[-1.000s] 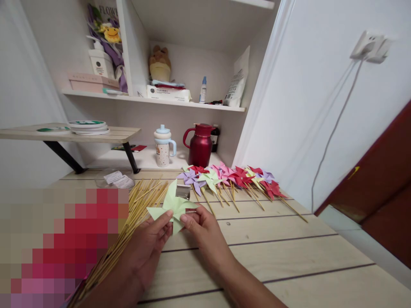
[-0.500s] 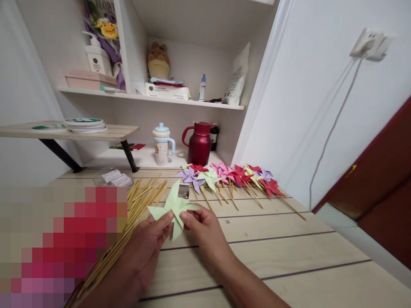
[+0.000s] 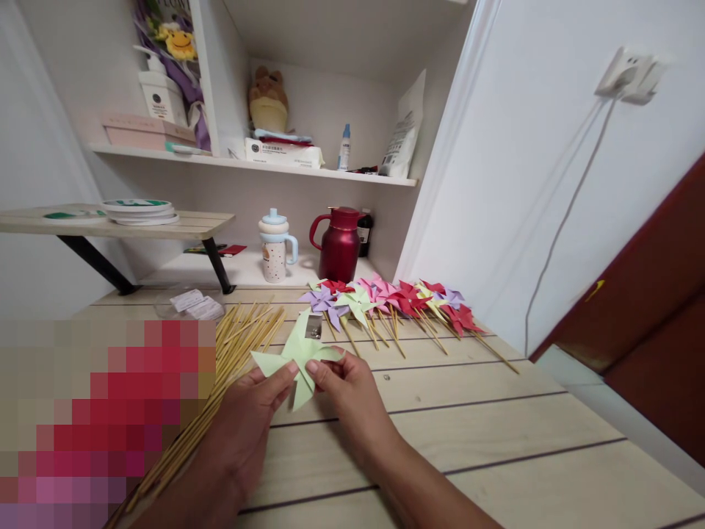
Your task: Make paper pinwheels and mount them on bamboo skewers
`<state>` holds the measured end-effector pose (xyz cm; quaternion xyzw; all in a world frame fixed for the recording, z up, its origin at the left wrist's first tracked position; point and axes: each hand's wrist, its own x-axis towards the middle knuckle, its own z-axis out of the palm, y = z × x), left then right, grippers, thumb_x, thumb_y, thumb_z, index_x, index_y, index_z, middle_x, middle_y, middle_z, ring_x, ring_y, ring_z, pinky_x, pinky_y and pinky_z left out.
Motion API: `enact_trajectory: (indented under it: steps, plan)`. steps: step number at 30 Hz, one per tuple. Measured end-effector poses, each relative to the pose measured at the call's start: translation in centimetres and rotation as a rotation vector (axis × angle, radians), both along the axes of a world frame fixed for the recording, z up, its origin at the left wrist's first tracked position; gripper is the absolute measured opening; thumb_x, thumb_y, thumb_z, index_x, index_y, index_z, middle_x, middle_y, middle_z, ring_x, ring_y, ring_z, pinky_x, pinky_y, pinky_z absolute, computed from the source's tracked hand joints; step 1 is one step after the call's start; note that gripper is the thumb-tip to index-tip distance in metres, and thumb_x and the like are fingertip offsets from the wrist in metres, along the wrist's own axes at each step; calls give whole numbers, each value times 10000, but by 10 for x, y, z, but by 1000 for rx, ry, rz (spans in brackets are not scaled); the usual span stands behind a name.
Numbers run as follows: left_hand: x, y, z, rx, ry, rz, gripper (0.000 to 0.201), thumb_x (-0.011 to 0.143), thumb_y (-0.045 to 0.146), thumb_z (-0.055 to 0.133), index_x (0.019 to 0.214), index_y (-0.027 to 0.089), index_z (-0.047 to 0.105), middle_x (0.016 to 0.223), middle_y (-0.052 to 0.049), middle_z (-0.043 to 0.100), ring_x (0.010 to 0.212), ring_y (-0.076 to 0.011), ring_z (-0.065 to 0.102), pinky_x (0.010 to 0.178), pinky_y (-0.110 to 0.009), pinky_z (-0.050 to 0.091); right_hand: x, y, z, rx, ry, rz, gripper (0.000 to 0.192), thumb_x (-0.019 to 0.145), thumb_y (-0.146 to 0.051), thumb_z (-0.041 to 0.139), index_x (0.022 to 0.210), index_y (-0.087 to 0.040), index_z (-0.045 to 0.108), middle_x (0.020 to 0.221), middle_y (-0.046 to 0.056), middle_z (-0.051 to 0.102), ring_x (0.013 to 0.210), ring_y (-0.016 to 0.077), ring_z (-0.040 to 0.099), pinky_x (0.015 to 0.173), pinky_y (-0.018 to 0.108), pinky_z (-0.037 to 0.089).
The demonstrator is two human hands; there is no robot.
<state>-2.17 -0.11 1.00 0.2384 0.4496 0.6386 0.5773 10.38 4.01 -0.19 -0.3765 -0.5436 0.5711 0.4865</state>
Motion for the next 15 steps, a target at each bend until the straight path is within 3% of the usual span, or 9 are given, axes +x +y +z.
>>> enact_trajectory:
  steps: [15]
  plan:
    - [0,1,-1,4,2,-40,329,657,319,806,934,152,746,843,-89,769,791,-248,707,771,-336,497,-3,0,-1,-26,58,-23,371,652,-478,829,805,-162,709,667,10,660,651,176,571,673,311,440]
